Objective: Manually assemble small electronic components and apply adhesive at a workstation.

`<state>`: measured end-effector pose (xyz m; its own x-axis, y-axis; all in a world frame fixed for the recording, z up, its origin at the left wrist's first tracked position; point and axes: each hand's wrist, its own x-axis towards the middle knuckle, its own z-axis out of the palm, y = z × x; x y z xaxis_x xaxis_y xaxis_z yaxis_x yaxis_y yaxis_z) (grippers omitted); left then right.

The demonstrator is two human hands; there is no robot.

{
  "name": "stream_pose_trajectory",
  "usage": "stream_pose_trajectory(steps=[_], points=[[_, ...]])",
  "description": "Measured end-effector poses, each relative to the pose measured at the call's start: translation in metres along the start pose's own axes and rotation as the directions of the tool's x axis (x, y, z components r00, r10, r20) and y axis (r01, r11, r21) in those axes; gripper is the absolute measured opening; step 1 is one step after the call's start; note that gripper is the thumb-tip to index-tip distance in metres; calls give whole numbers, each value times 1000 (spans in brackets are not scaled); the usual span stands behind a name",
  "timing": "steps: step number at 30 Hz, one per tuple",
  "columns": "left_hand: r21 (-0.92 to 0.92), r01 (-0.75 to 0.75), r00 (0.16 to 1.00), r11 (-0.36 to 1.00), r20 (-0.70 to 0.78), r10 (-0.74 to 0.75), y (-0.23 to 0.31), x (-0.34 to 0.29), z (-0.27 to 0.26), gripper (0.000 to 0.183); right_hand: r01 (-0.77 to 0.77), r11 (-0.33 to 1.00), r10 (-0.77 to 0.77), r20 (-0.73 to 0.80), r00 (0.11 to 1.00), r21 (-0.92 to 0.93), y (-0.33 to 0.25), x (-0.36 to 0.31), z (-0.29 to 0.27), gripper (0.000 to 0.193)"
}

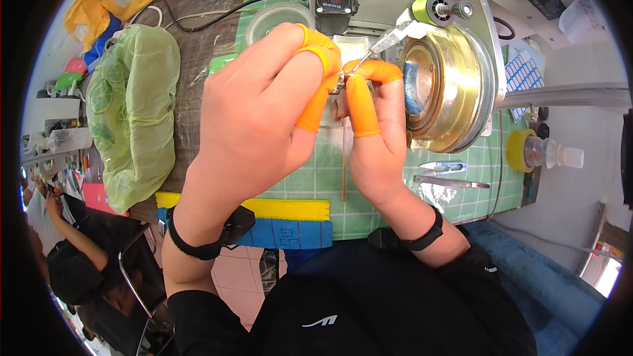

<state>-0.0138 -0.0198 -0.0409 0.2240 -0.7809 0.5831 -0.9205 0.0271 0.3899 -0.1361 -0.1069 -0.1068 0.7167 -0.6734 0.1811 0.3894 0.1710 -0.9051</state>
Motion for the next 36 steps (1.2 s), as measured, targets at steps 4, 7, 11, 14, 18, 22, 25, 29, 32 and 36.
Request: stream_pose_trajectory(steps=[4, 7, 11, 14, 18, 22, 25, 29, 32, 36], points=[[-18, -27, 1000, 999, 5, 27, -3, 1, 0, 23, 57, 998, -57, -12, 998, -24, 2, 2, 1, 16], [-9, -17, 1000, 1000, 23, 17, -5, 0, 1, 23, 100, 992, -101, -5, 995, -75, 3, 5, 1, 17], [-121, 16, 1000, 992, -9, -17, -6, -1, -6, 25, 143, 971, -145, 1, 989, -193, 1, 6, 2, 16], [-167, -48, 998, 985, -36, 43, -13, -5, -10, 28, 171, 963, -175, -1, 985, -207, 1, 7, 3, 15], [-9, -312, 949, 950, -43, 312, -24, -11, -6, 33, 271, 929, -265, 59, 962, -252, 5, 10, -1, 15], [88, -447, 891, 890, -41, 452, -35, -11, 2, 34, 316, 911, -305, 83, 949, -263, 10, 13, -1, 15], [115, -502, 858, 857, -59, 511, -33, -6, 3, 36, 287, 937, -279, 67, 958, -200, 6, 13, 1, 15], [87, -520, 847, 850, -77, 526, -32, -7, 4, 41, 291, 931, -278, 86, 957, -220, 6, 14, -1, 15], [96, -515, 844, 852, -119, 523, -33, -11, 12, 43, 267, 939, -252, 93, 963, -215, 5, 11, -3, 15], [95, -513, 848, 853, -94, 521, -31, -11, 12, 45, 191, 972, -182, 76, 980, -138, 2, 4, -2, 15]])
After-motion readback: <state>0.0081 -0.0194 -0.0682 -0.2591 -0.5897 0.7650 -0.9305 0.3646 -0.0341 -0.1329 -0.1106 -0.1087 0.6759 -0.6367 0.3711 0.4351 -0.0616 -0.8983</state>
